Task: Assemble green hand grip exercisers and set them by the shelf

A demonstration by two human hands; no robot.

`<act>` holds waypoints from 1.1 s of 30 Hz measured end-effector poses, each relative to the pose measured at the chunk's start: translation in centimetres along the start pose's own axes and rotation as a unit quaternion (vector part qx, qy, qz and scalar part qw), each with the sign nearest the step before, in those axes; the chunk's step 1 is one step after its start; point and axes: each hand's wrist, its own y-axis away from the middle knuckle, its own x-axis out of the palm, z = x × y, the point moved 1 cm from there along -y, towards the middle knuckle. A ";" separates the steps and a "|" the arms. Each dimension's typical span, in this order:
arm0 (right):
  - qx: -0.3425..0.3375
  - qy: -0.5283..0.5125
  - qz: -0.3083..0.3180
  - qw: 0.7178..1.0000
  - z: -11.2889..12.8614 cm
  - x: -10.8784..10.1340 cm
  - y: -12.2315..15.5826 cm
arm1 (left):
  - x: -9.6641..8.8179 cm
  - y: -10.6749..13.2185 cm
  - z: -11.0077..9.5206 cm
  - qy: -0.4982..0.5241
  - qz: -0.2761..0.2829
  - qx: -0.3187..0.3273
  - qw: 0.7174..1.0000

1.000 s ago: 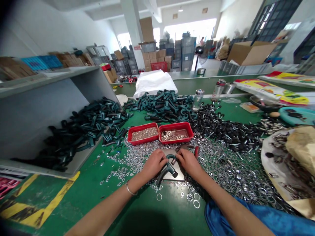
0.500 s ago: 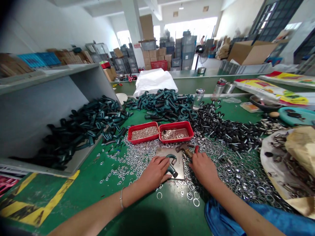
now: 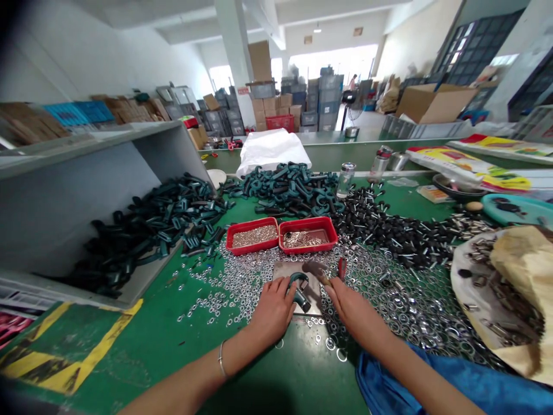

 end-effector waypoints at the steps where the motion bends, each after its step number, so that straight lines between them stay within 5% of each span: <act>1: 0.004 0.005 0.007 1.000 0.1 0.2 0.0 | 0.0 0.0 0.0 -0.003 0.002 0.002 1.000; 6: 0.099 -0.147 0.073 0.981 -1.6 -0.6 0.5 | -1.4 -0.3 0.3 0.025 0.022 0.017 0.999; 10: 0.188 -0.261 -0.009 0.947 -5.7 -4.1 0.7 | -3.3 -1.5 1.7 0.232 0.049 -0.033 0.971; 13: 0.204 -0.096 -0.082 0.971 -9.6 -6.8 -0.4 | -2.9 -2.4 3.3 0.373 0.054 -0.117 0.919; 15: 0.155 0.100 -0.146 0.972 -10.9 -7.4 -1.6 | -1.9 -2.6 4.4 0.349 0.022 -0.154 0.924; 18: 0.052 0.265 -0.147 0.952 -10.1 -5.6 -3.6 | -0.5 -2.3 5.6 0.276 -0.008 -0.142 0.951; 21: 0.126 0.266 -0.046 0.955 -7.5 -2.3 -5.4 | -0.4 -1.8 6.5 0.268 0.013 -0.115 0.956; 24: 0.199 0.271 -0.016 0.942 -5.5 -0.4 -6.7 | -1.0 -1.7 7.0 0.270 0.011 -0.109 0.957; 33: 0.147 0.267 -0.019 0.952 -5.0 -2.4 -7.6 | -0.9 -1.4 7.0 0.310 0.017 -0.055 0.949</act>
